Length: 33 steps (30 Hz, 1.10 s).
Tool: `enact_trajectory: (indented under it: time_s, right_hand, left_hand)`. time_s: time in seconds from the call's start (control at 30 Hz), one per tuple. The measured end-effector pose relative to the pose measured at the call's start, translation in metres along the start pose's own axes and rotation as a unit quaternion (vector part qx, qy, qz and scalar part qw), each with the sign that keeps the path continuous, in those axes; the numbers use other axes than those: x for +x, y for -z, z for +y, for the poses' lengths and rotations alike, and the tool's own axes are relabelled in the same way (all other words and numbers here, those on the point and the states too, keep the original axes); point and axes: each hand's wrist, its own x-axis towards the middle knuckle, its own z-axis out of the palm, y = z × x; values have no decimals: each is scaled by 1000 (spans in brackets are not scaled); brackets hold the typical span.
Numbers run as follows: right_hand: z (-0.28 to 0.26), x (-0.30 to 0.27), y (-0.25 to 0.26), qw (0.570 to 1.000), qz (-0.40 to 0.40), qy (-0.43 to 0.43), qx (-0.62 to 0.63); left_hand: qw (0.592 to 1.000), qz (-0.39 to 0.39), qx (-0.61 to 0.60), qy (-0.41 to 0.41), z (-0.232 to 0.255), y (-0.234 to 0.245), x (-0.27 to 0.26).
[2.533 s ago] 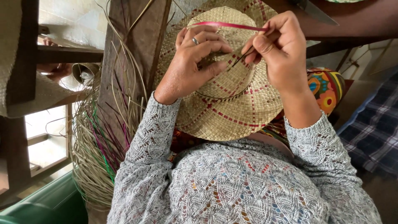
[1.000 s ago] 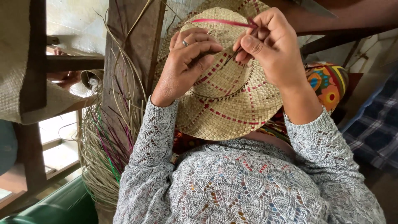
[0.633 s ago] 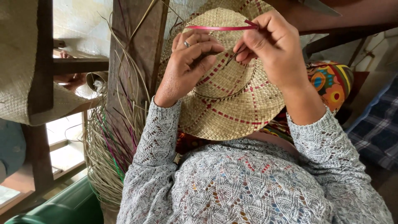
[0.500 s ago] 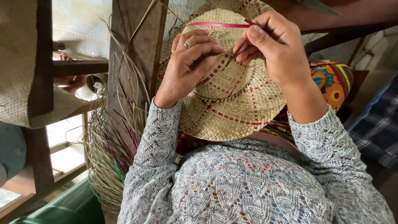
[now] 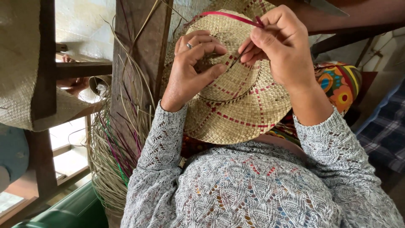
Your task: Weaving a decorative pink ribbon into a straw hat using a thin metal tool to create a pattern.
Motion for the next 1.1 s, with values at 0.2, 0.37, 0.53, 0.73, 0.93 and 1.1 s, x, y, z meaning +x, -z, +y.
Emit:
enact_trajectory:
  time_s: [0.2, 0.37, 0.53, 0.73, 0.93, 1.1]
  right_hand:
    - [2, 0, 6, 1000, -23, -3, -2]
    - [4, 1, 8, 999, -28, -20, 16]
    - [18, -6, 15, 997, -1, -53, 63]
    - [29, -9, 23, 995, 44, -69, 63]
    - [37, -12, 30, 995, 42, -53, 72]
    - [36, -15, 23, 995, 38, -22, 87]
  left_hand:
    - [1000, 7, 2, 18, 6, -2, 2]
    - [1000, -1, -14, -25, -1, 2, 1]
    - [990, -31, -139, 2, 15, 27, 2]
    - [991, -77, -102, -44, 25, 39, 11]
    - [991, -73, -70, -88, 22, 32, 15]
    - [986, -34, -58, -155, 18, 8, 12]
